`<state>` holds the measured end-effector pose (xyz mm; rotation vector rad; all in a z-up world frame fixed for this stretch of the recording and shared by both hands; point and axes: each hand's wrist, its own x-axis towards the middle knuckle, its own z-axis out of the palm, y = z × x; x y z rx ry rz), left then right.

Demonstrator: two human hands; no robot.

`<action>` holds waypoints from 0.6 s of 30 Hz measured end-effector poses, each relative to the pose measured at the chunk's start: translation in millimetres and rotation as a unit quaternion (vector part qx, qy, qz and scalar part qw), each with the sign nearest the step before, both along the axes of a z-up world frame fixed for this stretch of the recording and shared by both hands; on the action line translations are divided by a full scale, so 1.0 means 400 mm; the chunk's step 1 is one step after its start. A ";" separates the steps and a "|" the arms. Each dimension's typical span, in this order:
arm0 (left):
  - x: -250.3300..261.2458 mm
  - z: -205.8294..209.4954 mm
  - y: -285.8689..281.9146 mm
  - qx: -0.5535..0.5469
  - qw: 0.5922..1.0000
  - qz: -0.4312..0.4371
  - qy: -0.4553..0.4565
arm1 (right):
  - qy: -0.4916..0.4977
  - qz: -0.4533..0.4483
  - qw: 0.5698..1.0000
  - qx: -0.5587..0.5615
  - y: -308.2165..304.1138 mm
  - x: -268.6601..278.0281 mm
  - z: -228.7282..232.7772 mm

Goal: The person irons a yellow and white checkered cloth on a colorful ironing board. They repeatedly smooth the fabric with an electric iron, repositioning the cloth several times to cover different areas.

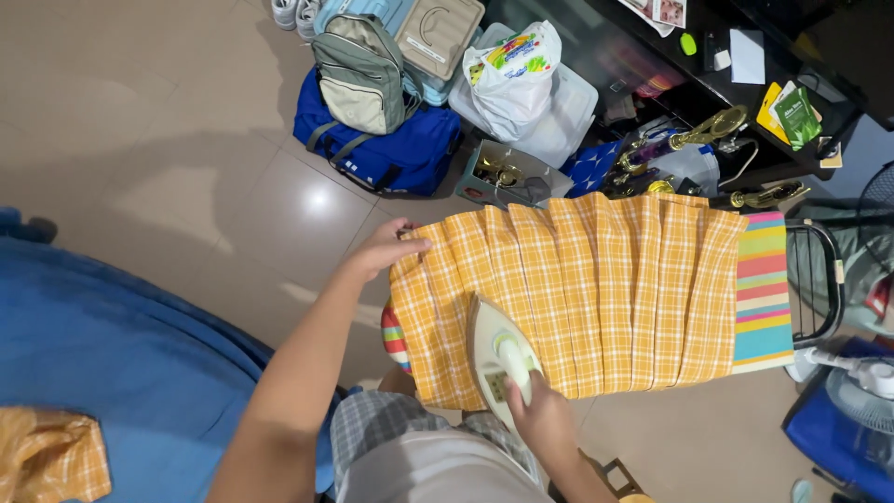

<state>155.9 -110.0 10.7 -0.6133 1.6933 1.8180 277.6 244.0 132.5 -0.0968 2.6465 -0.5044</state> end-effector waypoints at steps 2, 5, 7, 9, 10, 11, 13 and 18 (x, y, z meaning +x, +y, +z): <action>-0.003 0.035 0.011 -0.012 0.999 0.021 0.036 | 0.038 0.020 0.999 -0.022 -0.039 -0.034 -0.020; -0.013 0.025 0.013 -0.073 0.996 0.005 0.053 | 0.040 0.030 0.999 -0.020 -0.130 -0.106 -0.014; -0.016 0.012 0.015 -0.106 0.993 0.003 0.052 | 0.042 0.034 0.998 -0.023 -0.189 -0.146 -0.011; -0.017 0.010 0.018 -0.140 0.989 0.000 0.050 | 0.043 0.036 0.998 -0.027 -0.236 -0.176 -0.007; -0.017 0.014 0.017 -0.163 0.986 -0.002 0.046 | 0.045 0.038 0.998 -0.035 -0.256 -0.188 -0.005; -0.019 0.020 0.015 -0.187 0.981 -0.003 0.042 | 0.049 0.041 0.997 -0.043 -0.276 -0.200 -0.003; -0.017 0.024 0.012 -0.195 0.980 -0.007 0.040 | 0.045 0.042 0.997 -0.042 -0.278 -0.195 0.012; -0.011 -0.032 -0.003 -0.209 0.975 -0.015 0.077 | 0.035 0.055 0.998 -0.008 -0.179 -0.115 0.012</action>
